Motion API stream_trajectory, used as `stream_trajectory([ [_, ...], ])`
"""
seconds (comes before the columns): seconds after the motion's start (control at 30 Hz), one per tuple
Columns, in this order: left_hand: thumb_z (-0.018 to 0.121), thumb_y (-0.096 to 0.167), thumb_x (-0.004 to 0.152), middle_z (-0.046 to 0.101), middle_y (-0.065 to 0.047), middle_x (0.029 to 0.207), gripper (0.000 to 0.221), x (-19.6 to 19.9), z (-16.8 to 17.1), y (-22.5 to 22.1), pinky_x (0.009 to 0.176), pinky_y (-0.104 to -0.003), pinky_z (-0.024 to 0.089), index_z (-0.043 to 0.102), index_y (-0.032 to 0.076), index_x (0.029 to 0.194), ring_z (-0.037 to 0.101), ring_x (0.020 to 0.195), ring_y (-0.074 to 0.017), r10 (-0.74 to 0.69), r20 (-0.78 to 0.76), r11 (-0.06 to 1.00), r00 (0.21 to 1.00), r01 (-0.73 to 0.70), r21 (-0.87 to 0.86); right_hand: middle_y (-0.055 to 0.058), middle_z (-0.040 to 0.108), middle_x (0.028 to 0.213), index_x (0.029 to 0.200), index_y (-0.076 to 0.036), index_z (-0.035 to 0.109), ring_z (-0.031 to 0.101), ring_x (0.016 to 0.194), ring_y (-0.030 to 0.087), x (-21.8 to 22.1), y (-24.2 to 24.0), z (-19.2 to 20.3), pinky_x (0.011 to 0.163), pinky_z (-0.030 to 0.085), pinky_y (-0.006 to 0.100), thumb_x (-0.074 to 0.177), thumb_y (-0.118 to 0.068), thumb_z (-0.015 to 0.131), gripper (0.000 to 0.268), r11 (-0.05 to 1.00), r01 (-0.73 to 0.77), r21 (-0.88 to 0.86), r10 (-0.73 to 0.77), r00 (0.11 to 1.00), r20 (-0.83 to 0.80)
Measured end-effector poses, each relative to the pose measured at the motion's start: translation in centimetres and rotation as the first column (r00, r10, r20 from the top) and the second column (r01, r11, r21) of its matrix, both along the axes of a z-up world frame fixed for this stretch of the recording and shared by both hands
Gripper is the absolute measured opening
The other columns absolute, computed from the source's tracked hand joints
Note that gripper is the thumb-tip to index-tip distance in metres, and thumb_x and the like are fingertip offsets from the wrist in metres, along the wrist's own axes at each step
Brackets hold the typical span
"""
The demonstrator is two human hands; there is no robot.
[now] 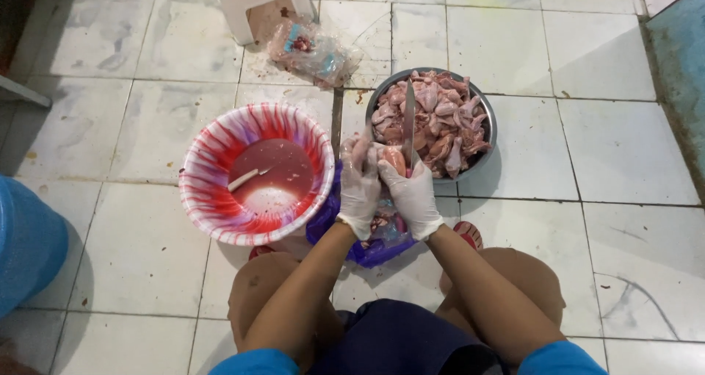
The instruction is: Cutting and trimming raw chicken pieces using a knife while sitting on the floor
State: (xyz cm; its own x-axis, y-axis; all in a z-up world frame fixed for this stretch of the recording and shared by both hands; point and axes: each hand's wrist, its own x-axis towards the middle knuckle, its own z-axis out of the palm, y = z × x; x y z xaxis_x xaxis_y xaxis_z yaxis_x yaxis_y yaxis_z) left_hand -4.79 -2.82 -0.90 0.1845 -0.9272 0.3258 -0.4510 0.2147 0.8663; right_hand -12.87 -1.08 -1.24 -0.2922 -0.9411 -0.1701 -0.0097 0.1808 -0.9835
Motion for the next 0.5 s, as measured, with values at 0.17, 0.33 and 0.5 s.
stream_trajectory([
  [0.17, 0.056, 0.031, 0.1, 0.07, -0.015, 0.08, 0.021, 1.3, 1.2, -0.6, 0.064, -0.031, 0.052, 0.058, 0.011, 0.103, 0.066, 0.072, -0.0217, 0.087, -0.461, 0.994, 0.883, -0.044, 0.102, 0.008, 0.074, 0.102, 0.111, -0.011, 0.07, 0.068, 0.099, 0.015, 1.1, 1.0, 1.6, 0.094, 0.052, 0.032, 0.078, -0.017, 0.084, 0.036, 0.998, 0.046, -0.032, -0.046, 0.999, 0.003],
  [0.33, 0.055, 0.032, 0.1, 0.065, -0.017, 0.058, 0.036, 1.8, 1.6, -2.1, 0.037, -0.034, 0.056, 0.06, 0.007, 0.075, 0.065, 0.046, -0.0218, 0.194, -0.87, 0.975, 0.454, 0.009, 0.222, 0.008, 0.074, 0.107, 0.114, -0.013, 0.069, 0.068, 0.105, 0.017, 0.8, 1.4, 3.5, 0.097, 0.05, 0.037, 0.08, -0.024, 0.083, 0.038, 1.0, -0.002, -0.01, 0.001, 0.997, -0.083],
  [0.5, 0.051, 0.038, 0.097, 0.068, -0.023, 0.06, 0.052, 4.3, 2.0, -2.7, 0.032, -0.035, 0.055, 0.058, 0.005, 0.058, 0.055, 0.025, -0.0197, 0.233, -0.86, 0.969, 0.454, -0.035, 0.245, 0.006, 0.071, 0.116, 0.119, -0.018, 0.065, 0.065, 0.117, 0.021, -1.0, 1.6, 4.0, 0.103, 0.047, 0.038, 0.084, -0.035, 0.08, 0.042, 0.999, -0.035, 0.03, 0.041, 0.967, -0.25],
])
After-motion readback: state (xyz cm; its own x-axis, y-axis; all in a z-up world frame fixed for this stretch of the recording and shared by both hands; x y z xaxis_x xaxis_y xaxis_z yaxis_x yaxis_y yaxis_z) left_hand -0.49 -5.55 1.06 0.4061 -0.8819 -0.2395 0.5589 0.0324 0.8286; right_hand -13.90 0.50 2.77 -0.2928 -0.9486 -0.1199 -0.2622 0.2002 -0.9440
